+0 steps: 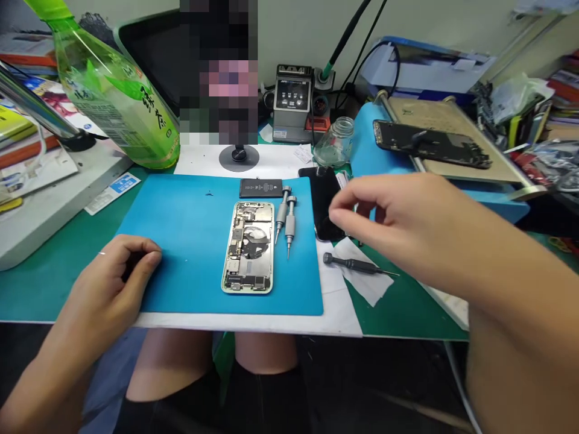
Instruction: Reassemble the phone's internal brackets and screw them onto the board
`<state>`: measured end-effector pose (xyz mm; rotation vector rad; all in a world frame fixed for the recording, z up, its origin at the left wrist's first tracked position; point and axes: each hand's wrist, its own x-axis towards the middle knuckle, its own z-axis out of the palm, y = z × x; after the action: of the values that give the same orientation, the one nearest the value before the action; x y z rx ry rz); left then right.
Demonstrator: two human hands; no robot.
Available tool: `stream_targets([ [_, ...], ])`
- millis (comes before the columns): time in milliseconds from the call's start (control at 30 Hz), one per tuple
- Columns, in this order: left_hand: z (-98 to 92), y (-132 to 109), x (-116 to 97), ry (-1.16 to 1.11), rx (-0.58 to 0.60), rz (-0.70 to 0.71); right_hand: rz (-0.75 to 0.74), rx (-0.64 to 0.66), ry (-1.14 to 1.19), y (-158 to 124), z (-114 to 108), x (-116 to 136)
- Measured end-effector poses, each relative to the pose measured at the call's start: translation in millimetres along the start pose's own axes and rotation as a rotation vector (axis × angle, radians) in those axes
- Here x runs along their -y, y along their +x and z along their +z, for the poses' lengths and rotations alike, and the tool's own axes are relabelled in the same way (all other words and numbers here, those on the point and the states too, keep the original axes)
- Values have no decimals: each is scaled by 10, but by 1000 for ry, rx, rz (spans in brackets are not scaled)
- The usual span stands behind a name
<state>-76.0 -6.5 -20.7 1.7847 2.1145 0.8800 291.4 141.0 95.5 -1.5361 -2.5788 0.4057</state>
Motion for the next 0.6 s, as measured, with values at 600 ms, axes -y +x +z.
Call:
stream_targets([
  [600, -67, -17, 2, -323, 47, -45, -15, 61, -169, -380, 207, -108],
])
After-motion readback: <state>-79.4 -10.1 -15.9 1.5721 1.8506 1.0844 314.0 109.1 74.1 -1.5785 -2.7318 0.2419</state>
